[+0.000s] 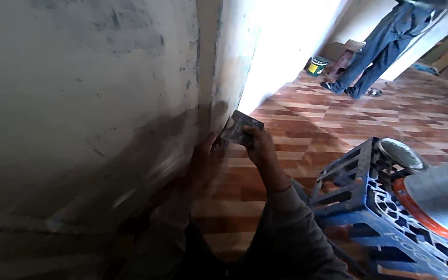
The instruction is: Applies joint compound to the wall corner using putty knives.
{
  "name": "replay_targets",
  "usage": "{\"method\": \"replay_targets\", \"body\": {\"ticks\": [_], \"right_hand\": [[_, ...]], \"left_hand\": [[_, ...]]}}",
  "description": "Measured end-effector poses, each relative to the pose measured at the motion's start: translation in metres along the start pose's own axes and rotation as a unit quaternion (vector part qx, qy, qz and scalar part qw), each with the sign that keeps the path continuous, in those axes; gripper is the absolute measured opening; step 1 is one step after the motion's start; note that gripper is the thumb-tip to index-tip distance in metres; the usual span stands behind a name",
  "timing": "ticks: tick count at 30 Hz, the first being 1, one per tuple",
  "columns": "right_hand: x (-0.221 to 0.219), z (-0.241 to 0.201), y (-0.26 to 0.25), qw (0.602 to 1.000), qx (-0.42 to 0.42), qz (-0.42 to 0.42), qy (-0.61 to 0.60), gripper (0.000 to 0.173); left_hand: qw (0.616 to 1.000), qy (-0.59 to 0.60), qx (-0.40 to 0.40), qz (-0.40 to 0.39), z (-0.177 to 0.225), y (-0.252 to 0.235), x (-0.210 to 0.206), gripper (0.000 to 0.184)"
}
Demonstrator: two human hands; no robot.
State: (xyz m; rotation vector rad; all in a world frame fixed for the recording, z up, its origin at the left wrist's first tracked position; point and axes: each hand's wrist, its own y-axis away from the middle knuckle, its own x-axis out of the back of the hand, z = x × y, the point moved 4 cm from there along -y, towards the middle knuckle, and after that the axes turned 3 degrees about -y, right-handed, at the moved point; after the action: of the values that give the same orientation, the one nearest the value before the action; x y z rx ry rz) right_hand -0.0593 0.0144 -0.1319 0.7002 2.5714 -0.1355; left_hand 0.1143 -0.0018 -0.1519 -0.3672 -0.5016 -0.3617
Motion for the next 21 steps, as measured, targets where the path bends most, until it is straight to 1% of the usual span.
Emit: {"method": "replay_targets", "body": {"ticks": [1, 2, 3, 4, 5, 6, 7, 9, 11, 14, 21], "right_hand": [[-0.004, -0.008, -0.004, 1.0, -0.003, -0.011, -0.023, 0.014], [-0.006, -0.022, -0.009, 0.999, 0.016, -0.023, -0.027, 0.016], [-0.008, -0.039, -0.016, 0.998, 0.059, -0.024, -0.008, 0.019], [-0.007, -0.058, -0.027, 0.992, 0.124, -0.015, 0.029, 0.024], [-0.006, -0.076, -0.045, 0.978, 0.197, 0.003, 0.069, 0.026], [-0.007, -0.091, -0.07, 0.957, 0.268, 0.026, 0.106, 0.025], [-0.007, -0.103, -0.096, 0.932, 0.324, 0.042, 0.157, 0.024], [-0.014, -0.118, -0.135, 0.88, 0.378, 0.056, 0.283, 0.029], [-0.026, -0.126, -0.16, 0.843, 0.395, 0.065, 0.359, 0.031], [-0.042, -0.125, -0.18, 0.815, 0.401, 0.077, 0.411, 0.027], [-0.052, -0.119, -0.194, 0.803, 0.391, 0.087, 0.441, 0.026]], "left_hand": [[0.999, -0.002, 0.034, -0.034, -0.002, 0.001, -0.005, 0.04], [0.996, 0.001, 0.068, -0.052, -0.005, 0.001, -0.009, 0.042], [0.995, 0.015, 0.089, -0.043, -0.009, 0.001, -0.011, 0.043], [0.994, 0.032, 0.101, -0.01, -0.014, 0.001, -0.007, 0.043], [0.992, 0.045, 0.115, 0.025, -0.021, -0.001, -0.003, 0.042], [0.99, 0.051, 0.125, 0.049, -0.029, -0.002, 0.002, 0.042], [0.988, 0.048, 0.135, 0.06, -0.036, -0.003, 0.005, 0.042], [0.987, 0.039, 0.147, 0.049, -0.042, -0.004, 0.005, 0.039], [0.987, 0.052, 0.146, 0.033, -0.04, -0.004, 0.003, 0.04], [0.985, 0.079, 0.148, 0.032, -0.038, -0.003, 0.002, 0.04], [0.985, 0.082, 0.144, 0.043, -0.04, -0.005, 0.005, 0.036]]}}
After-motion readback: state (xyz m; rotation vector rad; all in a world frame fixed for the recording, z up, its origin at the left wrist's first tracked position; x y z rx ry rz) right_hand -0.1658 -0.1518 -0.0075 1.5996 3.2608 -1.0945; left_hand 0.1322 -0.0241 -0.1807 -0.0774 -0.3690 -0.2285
